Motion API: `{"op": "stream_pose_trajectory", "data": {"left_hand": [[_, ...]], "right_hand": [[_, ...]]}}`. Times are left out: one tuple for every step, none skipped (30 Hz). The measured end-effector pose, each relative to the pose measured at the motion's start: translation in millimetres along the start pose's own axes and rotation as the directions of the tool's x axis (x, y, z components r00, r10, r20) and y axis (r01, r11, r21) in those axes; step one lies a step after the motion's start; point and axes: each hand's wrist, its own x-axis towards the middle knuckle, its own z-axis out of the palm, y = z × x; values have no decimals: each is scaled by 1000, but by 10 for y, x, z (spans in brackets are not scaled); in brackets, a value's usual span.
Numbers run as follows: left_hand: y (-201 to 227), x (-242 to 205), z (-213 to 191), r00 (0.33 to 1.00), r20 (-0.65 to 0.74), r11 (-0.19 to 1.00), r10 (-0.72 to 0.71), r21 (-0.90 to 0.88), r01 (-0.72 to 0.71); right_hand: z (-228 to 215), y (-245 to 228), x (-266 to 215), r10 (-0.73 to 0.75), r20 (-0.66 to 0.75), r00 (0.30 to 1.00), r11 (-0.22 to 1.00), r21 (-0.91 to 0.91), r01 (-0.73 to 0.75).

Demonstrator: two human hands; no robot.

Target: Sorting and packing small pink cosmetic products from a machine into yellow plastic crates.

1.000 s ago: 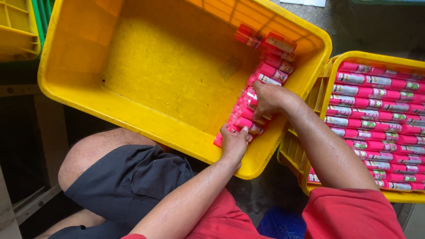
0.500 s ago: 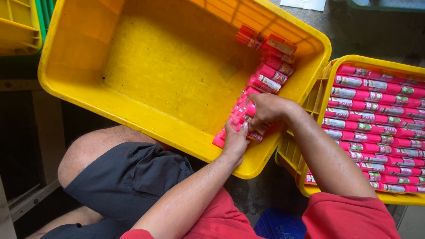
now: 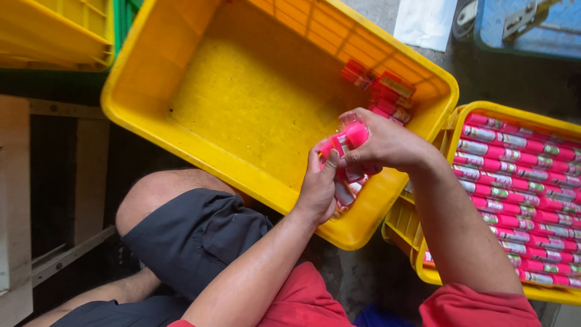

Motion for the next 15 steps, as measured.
{"op": "stream_pose_trajectory", "data": {"left_hand": [[128,-17,33,1000,5,1000,17,-5,-17],[262,-39,62,998,51,999,24,-47,-21],[395,-64,93,995,95,995,36,-93,-27],[527,-104,111,994,97,994,58,-103,-48],[665,-141,123,989,137,990,62,-137,-43],[808,-184,128,982,177,985,68,-169,-37],[947,-222,105,980,175,981,97,-182,-64],[1086,-265,77,964,232,971,129,-225,-76],[1225,-313,47,944,286,959,166,-268,-88],[1344,-388,-2,939,281,953,198,-281,-117],[1462,-470,-57,931,294,943,218,-309,-124],[1582,-555,-120,922,306,933,238,-336,-130],[1703,-610,-185,915,296,922,274,-352,-162],[1825,-666,-258,900,318,908,300,-384,-167],[1938,-734,-336,883,338,894,324,-415,-169]], "right_hand": [[17,-195,-56,-15,1,1000,1000,-12,15],[43,-394,-116,-23,-8,1000,998,-59,23],[70,-600,-174,-34,-13,999,993,-110,32],[128,-813,-246,-49,-7,999,991,-127,48],[194,-1031,-310,-24,-12,1000,979,-203,21],[271,-1248,-378,0,-21,1000,960,-279,-6],[341,-1407,-391,-19,-10,1000,954,-299,15],[418,-1565,-408,-23,4,1000,921,-388,22],[500,-1723,-425,-28,19,999,879,-475,34],[610,-1886,-481,-47,34,998,868,-494,58],[731,-2051,-539,-68,53,996,863,-499,85],[860,-2213,-600,-88,72,994,857,-503,112],[980,-2350,-628,-105,92,990,841,-523,138],[1107,-2484,-655,-119,114,986,815,-556,163],[1239,-2607,-690,-130,137,982,789,-586,186]]}}
